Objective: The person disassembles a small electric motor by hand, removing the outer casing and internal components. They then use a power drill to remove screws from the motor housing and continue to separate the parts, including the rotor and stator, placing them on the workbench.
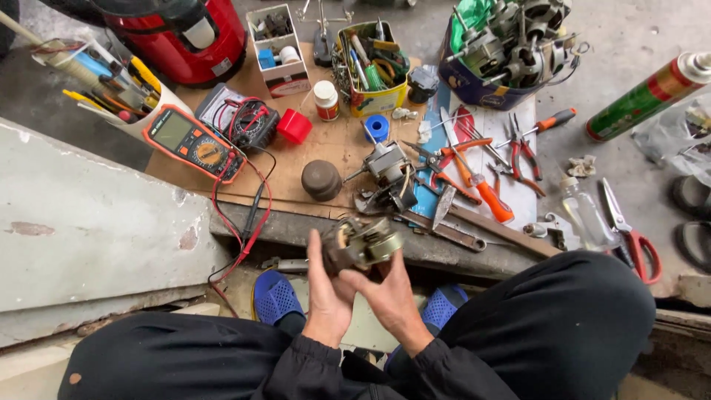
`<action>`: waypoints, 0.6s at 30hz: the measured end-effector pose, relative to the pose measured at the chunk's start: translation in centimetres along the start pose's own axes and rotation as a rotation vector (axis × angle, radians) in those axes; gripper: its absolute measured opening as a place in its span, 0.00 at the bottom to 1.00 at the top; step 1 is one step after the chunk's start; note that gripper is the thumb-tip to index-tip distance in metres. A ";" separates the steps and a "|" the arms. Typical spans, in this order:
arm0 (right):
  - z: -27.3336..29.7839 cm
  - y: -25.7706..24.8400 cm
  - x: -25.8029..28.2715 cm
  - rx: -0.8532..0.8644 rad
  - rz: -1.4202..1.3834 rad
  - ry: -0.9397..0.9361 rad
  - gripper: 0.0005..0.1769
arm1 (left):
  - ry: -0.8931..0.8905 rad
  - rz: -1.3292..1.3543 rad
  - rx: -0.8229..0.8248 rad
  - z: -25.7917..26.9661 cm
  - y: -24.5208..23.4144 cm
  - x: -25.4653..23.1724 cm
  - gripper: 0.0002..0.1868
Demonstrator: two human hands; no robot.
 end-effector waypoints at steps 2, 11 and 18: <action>0.2 0.6 1.5 0.187 0.134 -0.128 0.56 | 0.046 0.098 -0.090 -0.7 -1.2 -1.0 0.39; -5.4 -3.5 2.6 -0.308 0.528 -0.437 0.26 | 0.080 0.506 -0.281 -3.2 -6.2 -3.4 0.37; -12.6 -5.1 2.9 -0.286 0.818 -0.173 0.35 | 0.037 0.379 -0.365 -2.6 -5.5 -2.7 0.39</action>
Point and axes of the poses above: each hand's wrist, its own z-axis away from the middle knuckle, its own y-axis out of the palm, x = y × z, the point moved 3 cm from there along -z, towards the middle knuckle, and after that the axes turned 2 degrees about -x, right-handed, at the moved point
